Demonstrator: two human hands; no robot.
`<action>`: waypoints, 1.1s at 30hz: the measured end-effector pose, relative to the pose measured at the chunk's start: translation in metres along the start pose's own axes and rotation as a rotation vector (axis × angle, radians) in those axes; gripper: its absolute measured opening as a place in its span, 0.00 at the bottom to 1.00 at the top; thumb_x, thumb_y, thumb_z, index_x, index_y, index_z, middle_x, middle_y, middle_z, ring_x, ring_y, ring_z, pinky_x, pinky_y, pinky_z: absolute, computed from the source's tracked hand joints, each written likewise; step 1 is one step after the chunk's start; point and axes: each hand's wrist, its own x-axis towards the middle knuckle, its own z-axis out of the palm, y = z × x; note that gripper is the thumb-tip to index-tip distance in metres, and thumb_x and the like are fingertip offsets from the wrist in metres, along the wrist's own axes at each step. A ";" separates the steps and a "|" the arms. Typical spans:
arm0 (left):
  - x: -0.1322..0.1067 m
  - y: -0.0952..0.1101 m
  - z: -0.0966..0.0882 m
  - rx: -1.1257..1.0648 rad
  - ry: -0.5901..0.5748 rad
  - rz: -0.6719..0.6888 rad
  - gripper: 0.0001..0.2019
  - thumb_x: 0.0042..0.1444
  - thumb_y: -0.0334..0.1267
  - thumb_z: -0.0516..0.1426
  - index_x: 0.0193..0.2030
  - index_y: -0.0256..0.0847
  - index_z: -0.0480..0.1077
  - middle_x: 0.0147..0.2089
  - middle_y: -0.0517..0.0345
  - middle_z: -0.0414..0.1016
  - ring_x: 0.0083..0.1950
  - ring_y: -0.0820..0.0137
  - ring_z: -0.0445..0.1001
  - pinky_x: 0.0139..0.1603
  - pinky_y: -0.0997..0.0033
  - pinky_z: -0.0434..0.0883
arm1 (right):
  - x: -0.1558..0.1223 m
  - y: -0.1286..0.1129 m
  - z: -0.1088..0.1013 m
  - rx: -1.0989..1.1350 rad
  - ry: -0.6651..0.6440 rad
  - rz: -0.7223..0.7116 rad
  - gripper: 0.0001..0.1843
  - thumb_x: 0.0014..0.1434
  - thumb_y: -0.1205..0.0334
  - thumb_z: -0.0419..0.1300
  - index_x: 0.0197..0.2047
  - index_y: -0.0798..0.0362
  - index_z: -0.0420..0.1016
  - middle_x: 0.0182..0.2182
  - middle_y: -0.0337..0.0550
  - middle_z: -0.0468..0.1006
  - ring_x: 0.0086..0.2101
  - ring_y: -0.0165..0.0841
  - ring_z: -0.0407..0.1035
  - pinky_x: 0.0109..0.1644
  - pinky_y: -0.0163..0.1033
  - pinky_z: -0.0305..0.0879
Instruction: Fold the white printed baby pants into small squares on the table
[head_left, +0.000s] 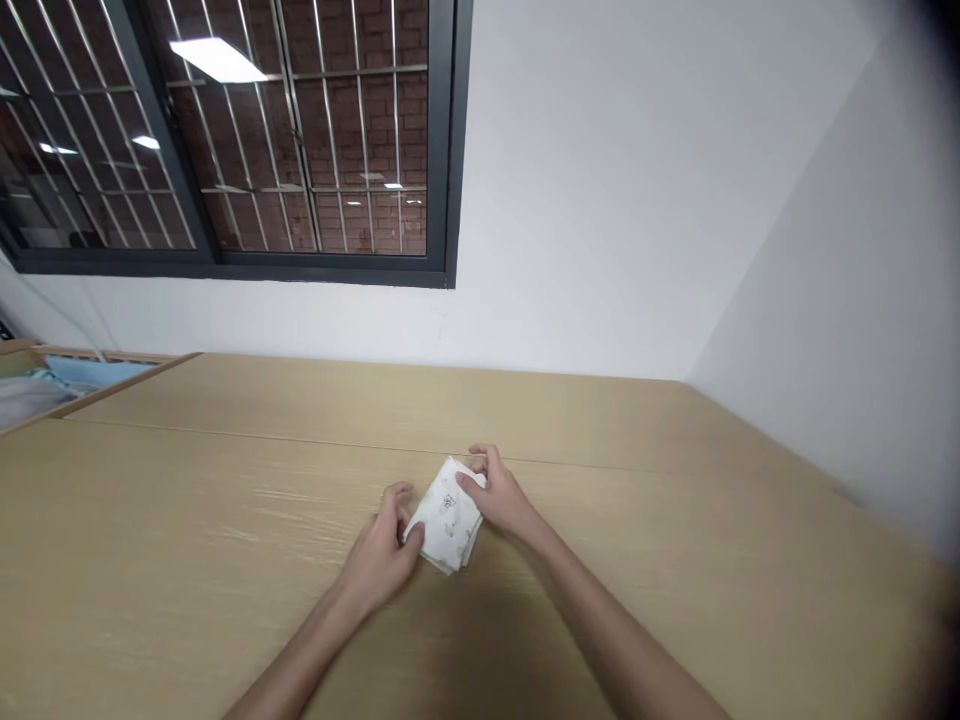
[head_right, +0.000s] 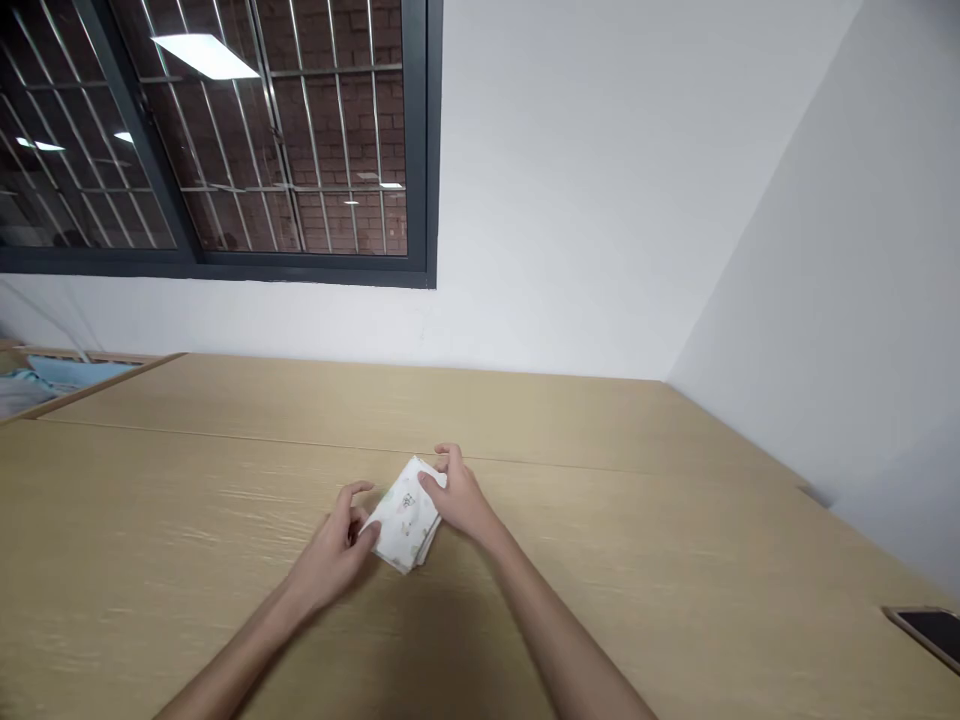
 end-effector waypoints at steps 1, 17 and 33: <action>-0.001 0.001 0.001 0.016 -0.030 -0.011 0.23 0.63 0.42 0.51 0.64 0.41 0.55 0.34 0.61 0.72 0.34 0.64 0.71 0.38 0.66 0.65 | 0.007 0.004 0.001 -0.029 0.002 0.020 0.23 0.62 0.55 0.61 0.56 0.51 0.60 0.39 0.41 0.74 0.39 0.37 0.72 0.45 0.44 0.68; -0.016 0.012 0.013 0.393 -0.057 0.388 0.21 0.61 0.34 0.53 0.62 0.40 0.62 0.59 0.42 0.71 0.60 0.53 0.70 0.60 0.47 0.70 | 0.001 -0.034 0.007 -0.263 -0.177 -0.316 0.29 0.75 0.47 0.43 0.70 0.53 0.62 0.68 0.55 0.63 0.67 0.43 0.56 0.72 0.53 0.51; -0.042 0.021 0.053 0.544 -0.307 0.400 0.30 0.63 0.49 0.54 0.68 0.33 0.65 0.68 0.34 0.66 0.70 0.39 0.63 0.68 0.35 0.65 | -0.033 -0.018 0.012 -0.396 -0.625 -0.538 0.26 0.76 0.54 0.44 0.72 0.50 0.62 0.71 0.46 0.60 0.70 0.42 0.51 0.75 0.50 0.45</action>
